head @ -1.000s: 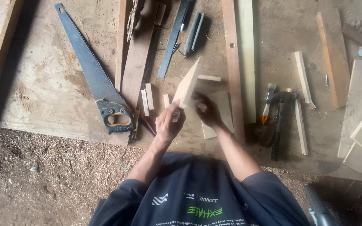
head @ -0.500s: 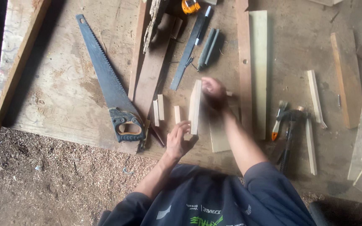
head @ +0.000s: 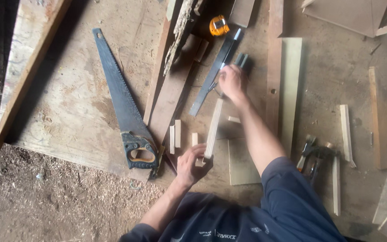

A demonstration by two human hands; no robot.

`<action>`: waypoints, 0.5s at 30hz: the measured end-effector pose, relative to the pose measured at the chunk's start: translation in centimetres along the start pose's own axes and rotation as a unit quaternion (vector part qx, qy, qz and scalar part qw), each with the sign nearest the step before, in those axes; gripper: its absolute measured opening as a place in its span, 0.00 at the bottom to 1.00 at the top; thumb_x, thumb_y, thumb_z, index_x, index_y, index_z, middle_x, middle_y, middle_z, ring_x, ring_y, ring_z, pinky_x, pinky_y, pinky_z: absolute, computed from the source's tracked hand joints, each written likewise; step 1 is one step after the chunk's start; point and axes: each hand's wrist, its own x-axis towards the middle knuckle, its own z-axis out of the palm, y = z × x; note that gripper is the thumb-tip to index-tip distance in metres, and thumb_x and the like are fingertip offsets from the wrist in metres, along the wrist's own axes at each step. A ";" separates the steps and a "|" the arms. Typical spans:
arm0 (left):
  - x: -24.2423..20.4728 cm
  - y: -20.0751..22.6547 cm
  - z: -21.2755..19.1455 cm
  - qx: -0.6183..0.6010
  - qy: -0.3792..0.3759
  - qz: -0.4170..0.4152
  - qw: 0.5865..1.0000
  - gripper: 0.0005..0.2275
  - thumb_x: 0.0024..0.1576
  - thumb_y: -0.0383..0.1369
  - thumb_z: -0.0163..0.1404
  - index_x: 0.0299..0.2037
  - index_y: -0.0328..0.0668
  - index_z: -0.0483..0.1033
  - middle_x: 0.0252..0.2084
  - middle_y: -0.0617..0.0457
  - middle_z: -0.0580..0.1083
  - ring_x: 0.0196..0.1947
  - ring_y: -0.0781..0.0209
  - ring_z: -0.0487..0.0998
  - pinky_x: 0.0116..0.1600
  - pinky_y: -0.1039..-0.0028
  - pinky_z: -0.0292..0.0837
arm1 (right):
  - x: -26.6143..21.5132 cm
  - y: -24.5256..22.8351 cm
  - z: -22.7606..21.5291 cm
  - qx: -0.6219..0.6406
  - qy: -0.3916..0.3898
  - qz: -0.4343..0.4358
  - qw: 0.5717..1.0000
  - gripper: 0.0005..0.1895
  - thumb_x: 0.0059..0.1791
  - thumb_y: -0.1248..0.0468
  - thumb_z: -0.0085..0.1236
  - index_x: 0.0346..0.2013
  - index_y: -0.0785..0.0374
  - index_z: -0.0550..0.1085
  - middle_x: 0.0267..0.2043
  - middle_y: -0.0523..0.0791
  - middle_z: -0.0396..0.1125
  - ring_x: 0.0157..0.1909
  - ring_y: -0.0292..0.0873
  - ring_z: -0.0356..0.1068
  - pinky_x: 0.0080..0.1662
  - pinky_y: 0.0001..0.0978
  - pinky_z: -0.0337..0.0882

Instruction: The person assembles a small wooden box by aligning thin wooden strips along the edges of a rectangular board and hammering nails to secure them. The person repeatedly repositions the pieces and uses a hammer to drive nails into the wood.

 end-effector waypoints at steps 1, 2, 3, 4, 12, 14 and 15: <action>0.0 -0.1 0.2 -0.026 0.000 -0.015 1.000 0.19 0.50 0.23 0.64 0.49 0.38 0.70 0.51 0.46 0.79 0.36 0.62 0.85 0.35 0.79 0.81 | -0.8 -0.3 -0.4 0.020 -0.091 0.046 0.995 0.03 0.47 0.67 0.58 0.35 0.58 0.76 0.39 0.48 0.71 0.43 0.51 0.71 0.45 0.43 0.72; 0.3 -0.5 0.4 -0.052 0.000 -0.025 0.998 0.19 0.52 0.22 0.63 0.51 0.36 0.70 0.52 0.44 0.78 0.37 0.61 0.86 0.36 0.79 0.81 | -1.5 -0.5 -0.9 0.040 -0.176 0.091 0.979 0.01 0.50 0.67 0.55 0.34 0.59 0.74 0.38 0.46 0.71 0.40 0.49 0.71 0.43 0.42 0.73; 0.6 -0.8 0.6 -0.078 0.000 -0.035 0.996 0.19 0.54 0.22 0.63 0.53 0.34 0.71 0.52 0.42 0.78 0.38 0.60 0.87 0.37 0.79 0.82 | -2.5 -0.9 -1.5 0.060 -0.260 0.134 0.954 0.03 0.52 0.67 0.52 0.34 0.60 0.73 0.38 0.45 0.70 0.38 0.46 0.71 0.40 0.40 0.74; 1.0 -1.2 0.7 -0.071 0.010 -0.048 0.996 0.19 0.53 0.22 0.63 0.52 0.33 0.70 0.51 0.42 0.78 0.38 0.59 0.86 0.37 0.78 0.82 | -3.9 -1.1 -2.3 0.064 -0.311 0.184 0.930 0.07 0.55 0.66 0.50 0.33 0.61 0.73 0.36 0.47 0.71 0.35 0.45 0.70 0.40 0.39 0.74; 3.2 -3.8 -1.8 -0.035 0.033 -0.249 0.967 0.11 0.57 0.27 0.62 0.47 0.33 0.78 0.40 0.44 0.83 0.38 0.60 0.87 0.40 0.75 0.87 | -18.0 -1.7 -4.9 -0.051 -0.402 0.034 0.913 0.05 0.48 0.72 0.53 0.28 0.63 0.74 0.32 0.49 0.67 0.36 0.46 0.70 0.39 0.43 0.72; 3.5 -4.1 -3.0 -0.140 0.034 -0.343 0.928 0.11 0.56 0.28 0.61 0.46 0.33 0.79 0.39 0.45 0.82 0.35 0.62 0.86 0.35 0.76 0.84 | -20.1 -1.6 -4.7 -0.016 -0.328 0.011 0.945 0.07 0.51 0.70 0.53 0.27 0.63 0.73 0.33 0.50 0.67 0.35 0.48 0.69 0.37 0.43 0.72; 3.6 -4.2 -3.5 -0.191 0.033 -0.388 0.901 0.11 0.55 0.29 0.60 0.46 0.33 0.79 0.39 0.46 0.82 0.34 0.63 0.85 0.33 0.76 0.83 | -20.8 -1.4 -4.6 0.002 -0.290 -0.001 0.957 0.09 0.52 0.68 0.53 0.27 0.64 0.73 0.34 0.51 0.67 0.35 0.49 0.69 0.37 0.43 0.72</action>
